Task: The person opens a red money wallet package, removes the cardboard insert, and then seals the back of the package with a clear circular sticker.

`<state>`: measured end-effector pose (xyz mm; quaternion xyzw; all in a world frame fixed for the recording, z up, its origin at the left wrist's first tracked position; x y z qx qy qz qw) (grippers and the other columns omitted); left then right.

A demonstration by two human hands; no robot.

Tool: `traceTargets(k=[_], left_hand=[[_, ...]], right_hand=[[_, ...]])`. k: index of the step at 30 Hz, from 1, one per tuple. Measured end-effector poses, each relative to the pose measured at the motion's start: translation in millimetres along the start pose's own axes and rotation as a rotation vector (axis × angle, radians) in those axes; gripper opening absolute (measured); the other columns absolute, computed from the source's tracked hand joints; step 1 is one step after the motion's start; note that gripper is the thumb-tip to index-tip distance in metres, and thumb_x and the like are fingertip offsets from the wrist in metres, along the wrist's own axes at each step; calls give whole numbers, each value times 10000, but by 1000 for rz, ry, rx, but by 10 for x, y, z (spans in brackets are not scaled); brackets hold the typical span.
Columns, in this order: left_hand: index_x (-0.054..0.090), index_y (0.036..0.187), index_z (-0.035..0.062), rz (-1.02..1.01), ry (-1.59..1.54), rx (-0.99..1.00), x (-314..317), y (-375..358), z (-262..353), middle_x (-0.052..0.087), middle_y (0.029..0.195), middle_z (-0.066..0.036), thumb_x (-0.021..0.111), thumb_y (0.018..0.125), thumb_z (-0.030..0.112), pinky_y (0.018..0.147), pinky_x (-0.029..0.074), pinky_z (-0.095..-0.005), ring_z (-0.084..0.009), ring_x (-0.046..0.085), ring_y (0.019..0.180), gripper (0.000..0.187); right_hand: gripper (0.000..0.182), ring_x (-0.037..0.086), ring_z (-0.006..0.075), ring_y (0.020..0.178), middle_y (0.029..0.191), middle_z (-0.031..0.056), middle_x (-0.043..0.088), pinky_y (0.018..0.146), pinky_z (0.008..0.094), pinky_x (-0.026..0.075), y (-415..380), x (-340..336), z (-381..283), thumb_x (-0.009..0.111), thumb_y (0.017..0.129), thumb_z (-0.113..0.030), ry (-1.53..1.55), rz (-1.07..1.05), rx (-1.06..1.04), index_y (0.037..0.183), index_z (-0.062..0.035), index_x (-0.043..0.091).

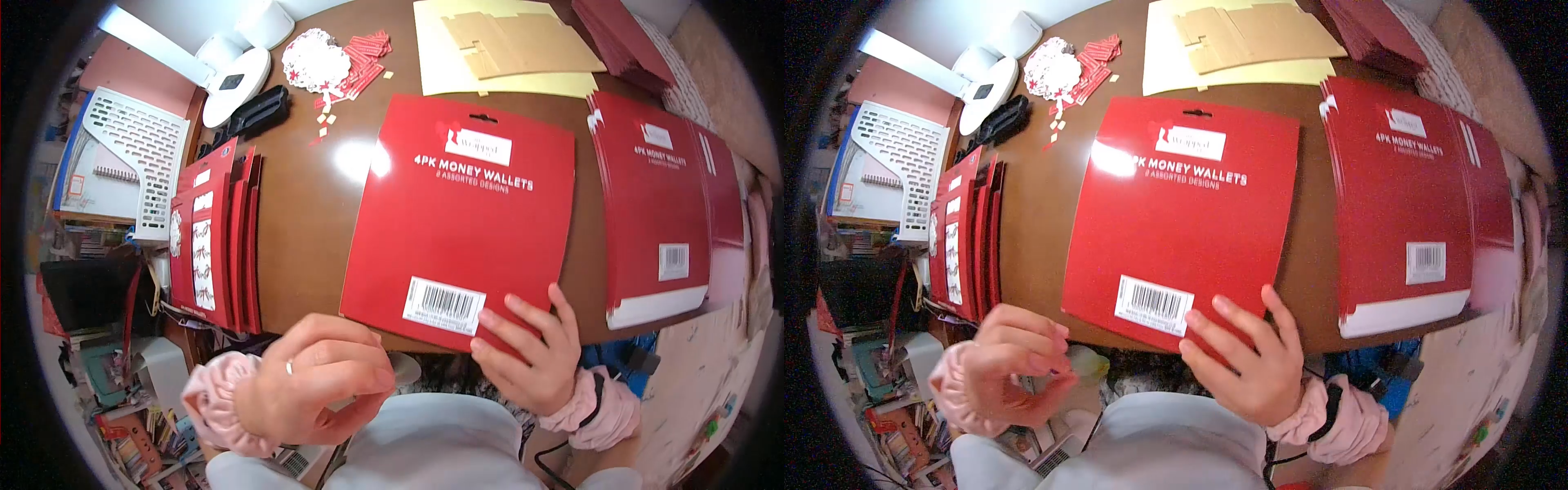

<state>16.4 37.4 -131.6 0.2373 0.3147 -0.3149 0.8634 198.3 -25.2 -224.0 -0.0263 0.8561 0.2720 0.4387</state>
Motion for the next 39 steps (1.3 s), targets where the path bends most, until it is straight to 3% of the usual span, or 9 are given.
traceTargets(k=[7, 16, 22, 25, 28, 39], left_hand=[[617, 965, 108, 184, 111, 59, 420, -563, -91, 652, 936, -19, 808, 636, -54, 758, 490, -362, -235, 609, 874, 414], [639, 957, 109, 318, 162, 196, 620, -517, -81, 657, 933, -3, 798, 642, -13, 749, 473, -374, -214, 599, 882, 374], [600, 1038, 125, 235, 143, 161, 651, -458, -183, 660, 944, -1, 772, 691, -28, 897, 503, -437, -212, 600, 896, 416], [427, 1157, 130, 243, 134, 160, 625, -410, -211, 607, 939, -45, 766, 733, -116, 967, 494, -548, -218, 583, 868, 595], [419, 1166, 128, 290, 195, 256, 649, -401, -244, 603, 980, -63, 801, 728, -83, 940, 523, -532, -224, 579, 888, 617], [406, 1207, 100, 347, 258, 215, 711, -247, -311, 580, 1040, -107, 887, 679, 35, 926, 551, -499, -257, 589, 942, 717]], right_hand=[[155, 627, 248, 1121, 1139, 12, 708, 1108, 553, 352, 51, -23, -10, 784, 741, -154, 25, 41, 38, 888, -171, 739], [160, 621, 250, 1130, 1119, 17, 714, 1115, 538, 345, 63, -17, -12, 798, 733, -144, 2, 25, 43, 883, -159, 743], [185, 622, 248, 1124, 1121, 13, 714, 1107, 537, 354, 69, -9, -2, 801, 711, -145, 0, 1, 53, 887, -162, 746], [203, 614, 268, 1149, 1141, 31, 713, 1119, 539, 339, 75, -12, -2, 799, 710, -121, -3, -28, 52, 903, -162, 749], [225, 604, 289, 1177, 1159, 49, 711, 1134, 544, 321, 74, -4, -1, 789, 709, -89, -7, -62, 53, 918, -162, 751], [282, 611, 290, 1174, 1151, 49, 714, 1132, 556, 319, 108, -23, 14, 768, 689, -91, -6, -105, 92, 963, -147, 732]])
Point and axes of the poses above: each hand's wrist, its own y-axis towards the middle knuckle, its own x-axis out of the palm, z = x × y, the point moved 7 cm from there along y, towards the middle knuckle
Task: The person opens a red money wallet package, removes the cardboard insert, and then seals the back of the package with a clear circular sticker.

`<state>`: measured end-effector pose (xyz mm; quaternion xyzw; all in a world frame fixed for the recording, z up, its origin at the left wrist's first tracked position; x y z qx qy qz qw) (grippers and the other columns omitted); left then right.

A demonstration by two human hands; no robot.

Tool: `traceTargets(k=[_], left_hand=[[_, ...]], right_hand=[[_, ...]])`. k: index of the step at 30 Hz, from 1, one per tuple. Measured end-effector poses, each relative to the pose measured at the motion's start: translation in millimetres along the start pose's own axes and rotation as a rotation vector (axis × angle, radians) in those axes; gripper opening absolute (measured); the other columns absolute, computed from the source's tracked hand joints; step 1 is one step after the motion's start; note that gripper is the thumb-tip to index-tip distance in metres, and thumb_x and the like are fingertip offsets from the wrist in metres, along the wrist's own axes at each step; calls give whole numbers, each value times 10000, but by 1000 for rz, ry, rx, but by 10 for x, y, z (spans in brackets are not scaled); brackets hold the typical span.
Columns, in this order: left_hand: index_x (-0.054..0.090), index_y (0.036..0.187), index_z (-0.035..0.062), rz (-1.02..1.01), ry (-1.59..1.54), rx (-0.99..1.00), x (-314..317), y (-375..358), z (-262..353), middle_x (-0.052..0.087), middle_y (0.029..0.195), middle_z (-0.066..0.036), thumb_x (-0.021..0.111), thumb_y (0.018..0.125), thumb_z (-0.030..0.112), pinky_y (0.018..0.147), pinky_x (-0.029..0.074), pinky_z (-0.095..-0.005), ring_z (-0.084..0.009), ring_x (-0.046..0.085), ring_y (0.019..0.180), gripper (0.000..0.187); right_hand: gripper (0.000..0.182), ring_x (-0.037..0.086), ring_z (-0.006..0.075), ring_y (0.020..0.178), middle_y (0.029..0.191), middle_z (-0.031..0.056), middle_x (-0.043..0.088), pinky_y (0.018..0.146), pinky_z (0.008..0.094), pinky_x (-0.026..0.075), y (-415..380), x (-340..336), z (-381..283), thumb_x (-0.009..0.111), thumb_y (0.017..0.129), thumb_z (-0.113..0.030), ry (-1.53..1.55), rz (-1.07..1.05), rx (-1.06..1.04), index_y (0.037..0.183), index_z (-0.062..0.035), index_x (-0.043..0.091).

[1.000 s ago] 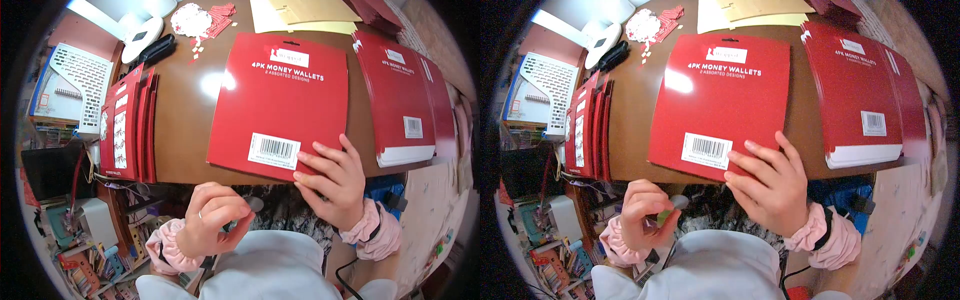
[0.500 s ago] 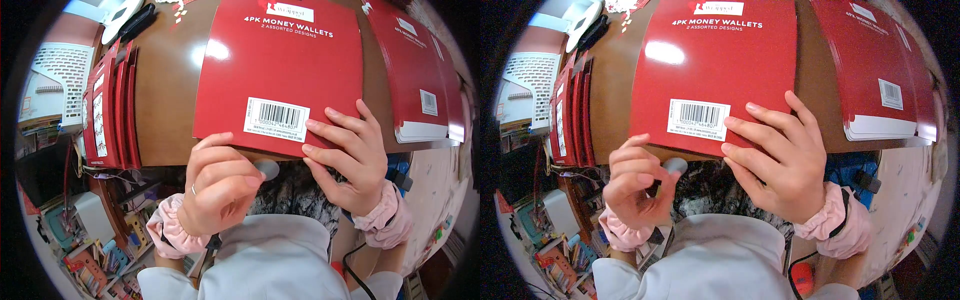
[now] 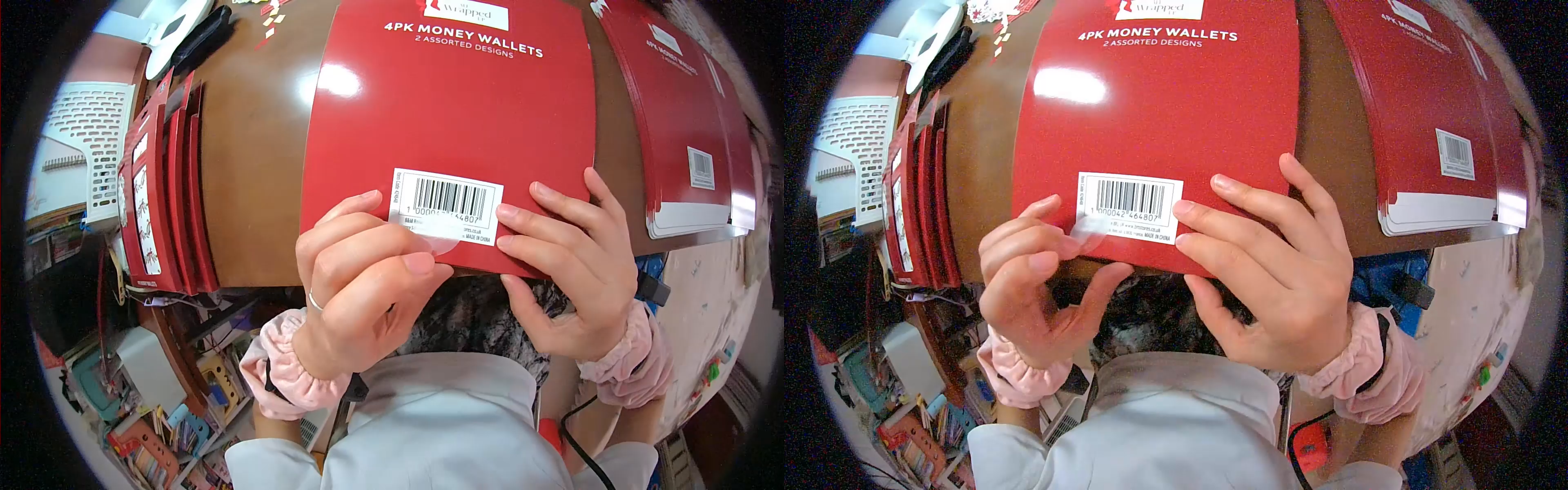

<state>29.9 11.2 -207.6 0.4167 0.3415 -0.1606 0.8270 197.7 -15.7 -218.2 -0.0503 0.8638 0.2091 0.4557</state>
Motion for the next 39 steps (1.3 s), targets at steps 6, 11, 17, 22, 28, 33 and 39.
traceTargets(k=[6, 11, 17, 22, 28, 33, 39], left_hand=[[403, 1203, 102, -13, -18, -15, 4, 4, -13, 556, 1052, -111, 896, 665, 36, 917, 558, -500, -251, 589, 936, 732], [386, 1189, 116, -70, -161, -36, 5, -27, -17, 516, 1078, -114, 850, 688, -64, 858, 597, -440, -268, 639, 963, 706], [381, 1196, 131, -62, -217, -70, 5, -70, -48, 485, 1122, -124, 833, 707, -76, 823, 615, -395, -299, 681, 987, 697], [397, 1215, 136, -107, -245, -77, -17, -67, -65, 468, 1156, -126, 828, 716, -76, 826, 619, -384, -301, 680, 1017, 693], [404, 1226, 126, -80, -232, -49, -1, -72, -69, 467, 1167, -132, 829, 714, -77, 840, 618, -390, -299, 680, 1014, 695], [407, 1205, 95, -81, -242, -42, 2, -80, -87, 466, 1159, -148, 839, 707, -67, 839, 620, -391, -300, 679, 1014, 679], [406, 1192, 80, -57, -192, -36, -4, -60, -78, 470, 1147, -151, 843, 702, -67, 841, 611, -380, -291, 681, 984, 673]], right_hand=[[296, 609, 296, 1174, 1165, 48, 708, 1125, 569, 324, -28, 33, 1, 766, 694, -104, -19, -15, -33, 986, -134, 737], [300, 602, 319, 1170, 1205, 53, 685, 1094, 605, 348, -65, 47, -87, 756, 707, -119, -131, 20, -142, 1007, -127, 747], [267, 637, 263, 1106, 1151, 57, 693, 1041, 531, 421, 60, 61, -107, 785, 685, -161, -24, 13, -102, 940, -118, 719], [291, 620, 294, 1127, 1161, 71, 690, 1057, 521, 404, 80, 73, -110, 781, 711, -160, -22, -50, -110, 1000, -134, 755], [326, 625, 293, 1116, 1158, 71, 692, 1051, 530, 412, 86, 65, -121, 799, 676, -130, -10, -25, -111, 1000, -133, 764], [300, 636, 306, 1096, 1125, 76, 707, 1038, 544, 427, 104, 51, -150, 799, 672, -105, -26, -31, -119, 970, -115, 767], [309, 638, 302, 1095, 1100, 70, 714, 1039, 546, 430, 122, 46, -169, 803, 662, -91, -21, -19, -101, 969, -108, 766]])
Point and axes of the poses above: each hand's wrist, its own y-axis towards the middle knuckle, its own x-axis out of the palm, z = x × y, the point moved 7 cm from there along y, towards the middle knuckle
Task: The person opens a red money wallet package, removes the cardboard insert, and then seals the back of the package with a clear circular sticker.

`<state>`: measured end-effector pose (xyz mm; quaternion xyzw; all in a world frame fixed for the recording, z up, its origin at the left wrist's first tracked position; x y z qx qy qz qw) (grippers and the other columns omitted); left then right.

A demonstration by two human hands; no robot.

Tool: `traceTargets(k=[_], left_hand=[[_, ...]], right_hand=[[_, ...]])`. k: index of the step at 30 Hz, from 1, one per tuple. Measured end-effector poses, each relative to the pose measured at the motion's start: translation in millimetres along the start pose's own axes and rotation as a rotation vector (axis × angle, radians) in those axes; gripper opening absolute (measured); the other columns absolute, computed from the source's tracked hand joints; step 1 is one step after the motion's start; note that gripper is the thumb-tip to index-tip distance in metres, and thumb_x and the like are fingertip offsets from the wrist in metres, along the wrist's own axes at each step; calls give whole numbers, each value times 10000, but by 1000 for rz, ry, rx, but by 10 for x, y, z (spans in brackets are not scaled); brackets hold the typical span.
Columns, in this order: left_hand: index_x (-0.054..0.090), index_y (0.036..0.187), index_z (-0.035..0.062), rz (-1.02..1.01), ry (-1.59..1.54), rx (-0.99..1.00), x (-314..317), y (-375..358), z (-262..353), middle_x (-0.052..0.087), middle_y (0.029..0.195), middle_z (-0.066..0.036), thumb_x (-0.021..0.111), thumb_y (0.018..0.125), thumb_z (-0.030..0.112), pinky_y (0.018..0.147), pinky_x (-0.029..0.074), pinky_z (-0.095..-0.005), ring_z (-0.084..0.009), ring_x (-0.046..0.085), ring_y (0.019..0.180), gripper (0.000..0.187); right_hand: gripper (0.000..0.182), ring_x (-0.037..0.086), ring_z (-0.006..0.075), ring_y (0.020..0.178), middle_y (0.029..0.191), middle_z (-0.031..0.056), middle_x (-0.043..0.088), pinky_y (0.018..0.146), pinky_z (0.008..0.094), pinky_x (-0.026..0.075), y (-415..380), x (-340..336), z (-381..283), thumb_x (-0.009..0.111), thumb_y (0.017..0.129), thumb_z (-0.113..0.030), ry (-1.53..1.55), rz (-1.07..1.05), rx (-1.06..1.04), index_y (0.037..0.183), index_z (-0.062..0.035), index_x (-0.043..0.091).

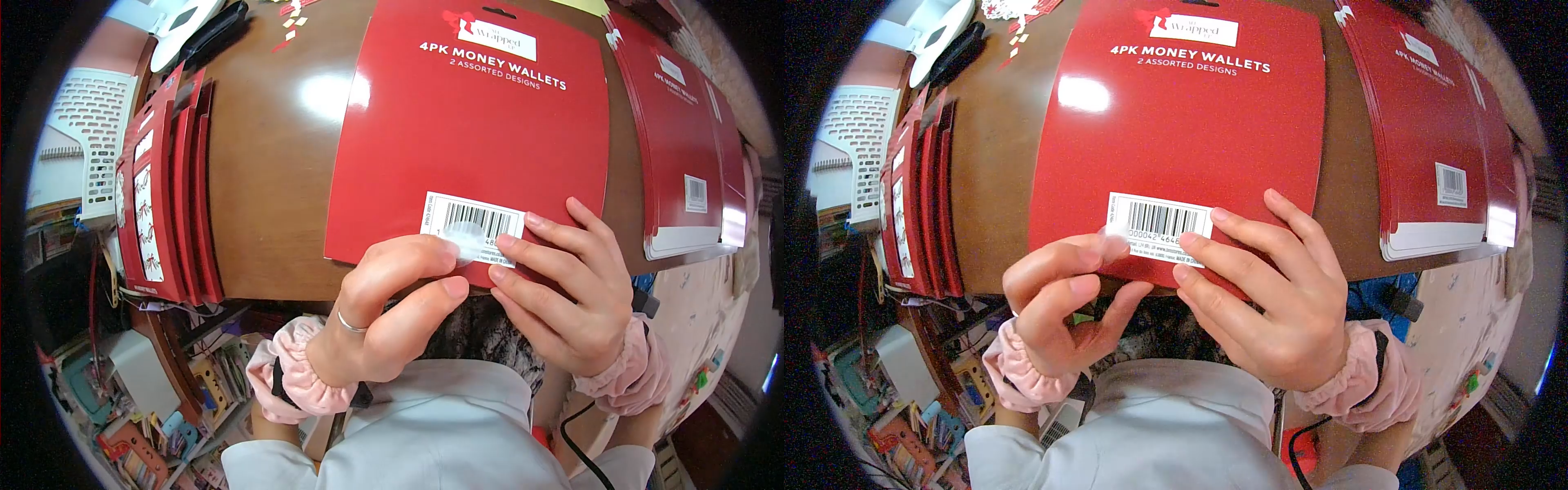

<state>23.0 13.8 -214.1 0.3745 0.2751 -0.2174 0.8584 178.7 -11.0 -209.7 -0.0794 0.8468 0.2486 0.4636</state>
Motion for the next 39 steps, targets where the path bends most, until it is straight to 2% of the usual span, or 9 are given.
traceTargets(k=[4, 6, 13, 25, 27, 28, 34, 36, 39], left_hand=[[573, 1102, 6, 240, -154, -13, -35, -29, -32, 529, 1139, -163, 758, 738, -108, 795, 572, -369, -300, 635, 979, 424], [403, 1202, 77, 63, -34, -65, -26, 16, -27, 468, 1147, -155, 827, 703, -90, 862, 604, -388, -284, 678, 985, 676], [418, 1223, 83, 74, -35, -39, -78, -64, -59, 468, 1158, -159, 806, 709, -114, 917, 594, -421, -278, 677, 989, 673], [386, 1271, 82, 53, 33, -57, -182, -113, -141, 453, 1181, -168, 796, 710, -125, 949, 573, -462, -299, 664, 1001, 725], [564, 1092, 27, 265, -24, -79, -298, -176, -204, 528, 1127, -148, 796, 738, -69, 801, 596, -349, -279, 638, 987, 434], [564, 1092, 27, 267, -19, -78, -302, -197, -215, 528, 1127, -148, 796, 738, -69, 801, 596, -349, -279, 638, 987, 434], [591, 1085, 37, 219, 25, -85, -310, -139, -159, 516, 1136, -135, 820, 713, -59, 824, 577, -374, -288, 626, 988, 447], [390, 1252, 85, 73, 85, -75, -214, -74, -110, 468, 1184, -160, 860, 693, -32, 940, 572, -438, -284, 647, 1015, 740], [417, 1232, 84, 89, 36, -73, -166, -49, -88, 478, 1182, -157, 867, 690, -24, 932, 577, -417, -277, 647, 1007, 712]], right_hand=[[316, 635, 298, 1096, 1101, 58, 711, 1039, 542, 433, 12, -3, -3, 802, 665, -89, -6, -16, 12, 977, -120, 767], [338, 624, 287, 1096, 1119, 43, 697, 1045, 543, 426, 3, 21, -9, 782, 670, -96, -42, -36, 31, 1003, -158, 774], [386, 604, 286, 1089, 1146, 39, 674, 1037, 558, 410, -11, 54, -32, 737, 668, -112, -74, -61, 31, 1039, -210, 781], [271, 629, 241, 1059, 1121, 23, 693, 1007, 522, 421, 64, 77, -57, 784, 688, -136, -52, -12, 4, 958, -150, 765], [254, 649, 244, 1031, 1090, 31, 705, 967, 479, 473, 47, 77, -60, 783, 697, -130, -45, 28, 0, 949, -142, 761], [254, 649, 244, 1031, 1090, 31, 705, 967, 479, 473, 51, 80, -67, 783, 697, -130, -43, 30, -5, 949, -142, 761], [254, 667, 249, 997, 1072, 42, 716, 895, 439, 540, 69, 64, -70, 795, 687, -109, -31, 50, 20, 937, -139, 761], [267, 667, 246, 999, 1076, 44, 716, 896, 442, 543, 77, 54, -48, 802, 678, -101, 9, 41, 42, 939, -137, 758], [255, 665, 244, 998, 1088, 43, 713, 889, 439, 548, 78, 49, -51, 788, 695, -104, -1, 42, 14, 944, -141, 755]])
Point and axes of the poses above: each hand's wrist, its own y-axis towards the middle knuckle, its own x-axis out of the palm, z = x × y, the point moved 7 cm from there along y, towards the middle knuckle
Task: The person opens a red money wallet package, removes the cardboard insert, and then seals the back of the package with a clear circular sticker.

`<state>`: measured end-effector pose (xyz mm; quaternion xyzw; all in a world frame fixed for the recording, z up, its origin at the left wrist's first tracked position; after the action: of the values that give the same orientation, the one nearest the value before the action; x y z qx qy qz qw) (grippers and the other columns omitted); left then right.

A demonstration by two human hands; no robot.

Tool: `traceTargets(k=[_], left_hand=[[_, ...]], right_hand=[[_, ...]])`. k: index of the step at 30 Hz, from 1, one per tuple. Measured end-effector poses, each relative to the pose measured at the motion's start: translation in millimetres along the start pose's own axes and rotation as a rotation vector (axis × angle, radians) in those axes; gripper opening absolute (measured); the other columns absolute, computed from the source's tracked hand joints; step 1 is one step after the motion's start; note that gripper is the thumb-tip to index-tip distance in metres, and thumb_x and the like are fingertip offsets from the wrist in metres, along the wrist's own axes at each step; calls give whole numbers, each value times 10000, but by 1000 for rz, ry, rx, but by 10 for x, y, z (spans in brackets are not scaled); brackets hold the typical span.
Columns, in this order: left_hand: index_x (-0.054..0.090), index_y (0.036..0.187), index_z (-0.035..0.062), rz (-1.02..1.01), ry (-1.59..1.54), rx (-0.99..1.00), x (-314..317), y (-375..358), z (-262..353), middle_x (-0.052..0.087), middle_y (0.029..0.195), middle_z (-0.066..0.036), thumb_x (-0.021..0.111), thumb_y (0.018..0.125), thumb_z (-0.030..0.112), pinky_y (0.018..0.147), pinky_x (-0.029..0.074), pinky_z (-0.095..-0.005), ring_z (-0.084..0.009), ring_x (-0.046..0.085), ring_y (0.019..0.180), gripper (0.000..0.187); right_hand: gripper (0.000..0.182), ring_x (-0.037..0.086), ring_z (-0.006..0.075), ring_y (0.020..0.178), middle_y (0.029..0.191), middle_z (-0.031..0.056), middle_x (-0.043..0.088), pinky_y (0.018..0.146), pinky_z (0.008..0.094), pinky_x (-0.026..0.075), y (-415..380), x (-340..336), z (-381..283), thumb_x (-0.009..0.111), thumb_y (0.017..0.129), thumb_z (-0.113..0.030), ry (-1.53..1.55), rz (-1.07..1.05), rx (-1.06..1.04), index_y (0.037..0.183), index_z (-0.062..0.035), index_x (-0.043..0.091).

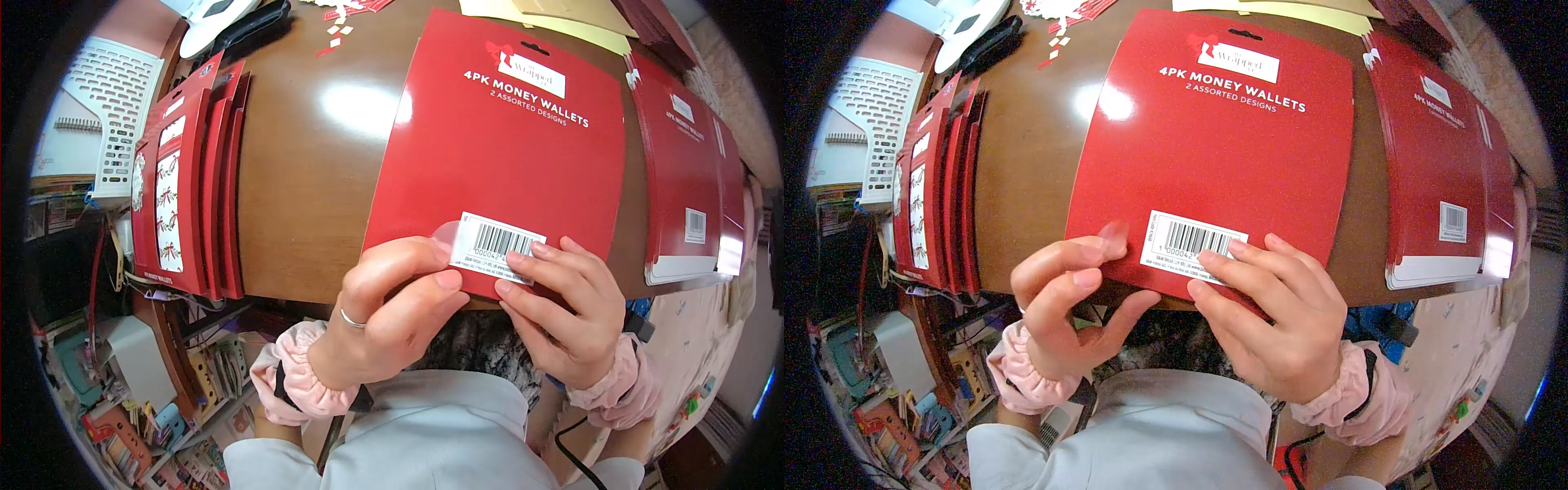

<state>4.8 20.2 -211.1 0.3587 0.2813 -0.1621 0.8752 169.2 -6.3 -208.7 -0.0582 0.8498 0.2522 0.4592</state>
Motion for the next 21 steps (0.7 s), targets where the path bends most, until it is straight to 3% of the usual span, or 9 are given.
traceTargets(k=[3, 5, 10, 12, 21], left_hand=[[429, 1225, 80, 11, -4, 23, 36, 0, 23, 487, 1175, -151, 863, 689, -40, 891, 596, -387, -265, 658, 1005, 699], [593, 1135, -31, 78, -153, 102, 49, -64, 13, 532, 1183, -181, 709, 793, -68, 838, 573, -370, -305, 630, 986, 363], [593, 1143, -37, 48, -193, 115, 65, -100, -8, 529, 1186, -191, 681, 808, -66, 843, 574, -380, -321, 633, 991, 347], [595, 1139, -34, 46, -204, 124, 61, -98, -11, 529, 1184, -190, 681, 808, -65, 840, 575, -383, -324, 634, 993, 343], [579, 1145, -18, 35, -199, 113, 61, -69, -15, 532, 1163, -179, 699, 798, -97, 809, 582, -377, -316, 641, 965, 375]], right_hand=[[220, 662, 243, 992, 1090, 46, 708, 869, 436, 555, 3, 0, -31, 769, 714, -108, -56, -2, -69, 933, -121, 750], [217, 659, 240, 992, 1089, 49, 704, 874, 435, 549, 7, 9, -34, 759, 721, -113, -63, 1, -97, 937, -109, 745], [244, 648, 232, 1006, 1092, 58, 696, 900, 433, 524, 27, 20, -56, 739, 718, -115, -46, -2, -125, 960, -80, 731], [289, 640, 227, 1009, 1096, 51, 689, 916, 420, 507, 39, 20, -16, 736, 713, -132, 26, -40, -47, 1001, -102, 734], [322, 634, 213, 991, 1093, 38, 679, 896, 405, 509, 36, 46, -75, 689, 686, -152, -94, -23, -123, 1000, -119, 752]])
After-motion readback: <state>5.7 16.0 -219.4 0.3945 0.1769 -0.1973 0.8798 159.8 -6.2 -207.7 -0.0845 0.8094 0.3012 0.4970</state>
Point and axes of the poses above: each hand's wrist, its own y-axis towards the middle knuckle, its own x-axis out of the palm, z = x × y, the point moved 7 cm from there along y, towards the middle knuckle
